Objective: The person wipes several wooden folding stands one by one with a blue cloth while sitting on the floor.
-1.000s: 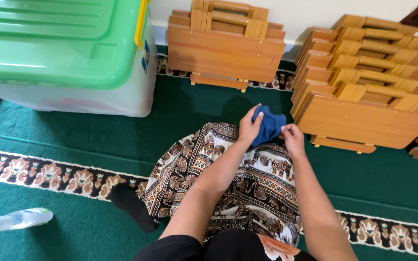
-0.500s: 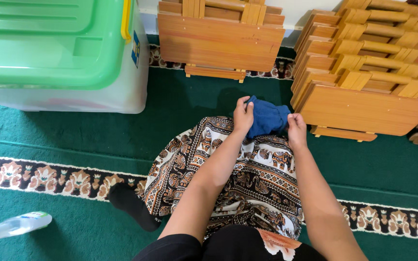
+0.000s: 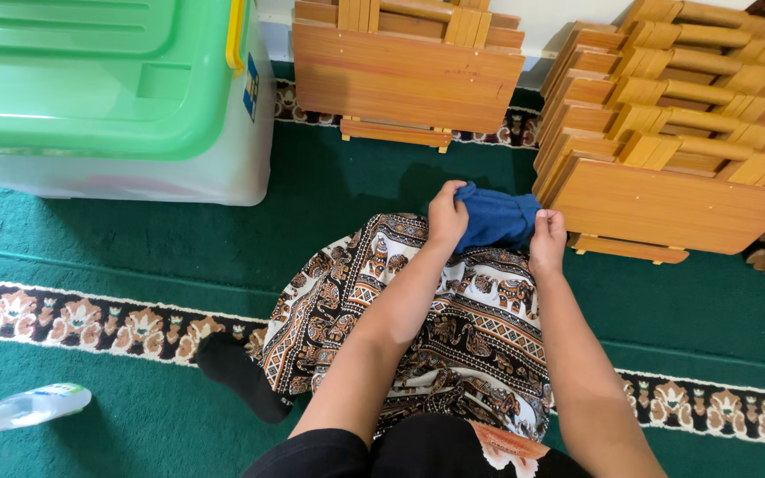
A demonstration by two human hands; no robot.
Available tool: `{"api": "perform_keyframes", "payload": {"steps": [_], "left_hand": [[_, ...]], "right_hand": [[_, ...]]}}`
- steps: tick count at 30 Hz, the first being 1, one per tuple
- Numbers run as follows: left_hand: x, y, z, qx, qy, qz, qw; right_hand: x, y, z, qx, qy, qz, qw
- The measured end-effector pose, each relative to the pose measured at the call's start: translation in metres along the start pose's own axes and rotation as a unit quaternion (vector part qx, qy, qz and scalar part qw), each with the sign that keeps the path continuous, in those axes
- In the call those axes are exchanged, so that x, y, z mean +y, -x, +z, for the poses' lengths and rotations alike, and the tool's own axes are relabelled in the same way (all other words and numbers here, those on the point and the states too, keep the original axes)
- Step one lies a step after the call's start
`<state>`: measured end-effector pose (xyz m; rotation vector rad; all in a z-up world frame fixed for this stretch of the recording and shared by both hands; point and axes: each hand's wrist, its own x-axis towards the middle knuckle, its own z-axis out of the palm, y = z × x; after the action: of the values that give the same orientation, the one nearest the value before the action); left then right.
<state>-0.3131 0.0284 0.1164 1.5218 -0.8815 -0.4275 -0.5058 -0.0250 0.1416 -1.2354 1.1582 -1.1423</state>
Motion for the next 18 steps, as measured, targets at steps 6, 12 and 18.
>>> {"api": "perform_keyframes", "payload": {"steps": [6, 12, 18], "left_hand": [[-0.001, 0.0, -0.003, 0.052, -0.035, 0.022, 0.998], [-0.018, -0.014, 0.008, 0.049, 0.282, -0.2, 0.937], [-0.012, -0.016, 0.003, 0.041, 0.324, -0.208, 0.922]], "right_hand": [[0.002, -0.001, -0.001, 0.001, 0.016, -0.007, 1.0], [0.001, 0.005, 0.001, -0.041, 0.001, -0.005, 0.999], [0.008, -0.002, 0.004, -0.05, 0.044, 0.025, 0.997]]}}
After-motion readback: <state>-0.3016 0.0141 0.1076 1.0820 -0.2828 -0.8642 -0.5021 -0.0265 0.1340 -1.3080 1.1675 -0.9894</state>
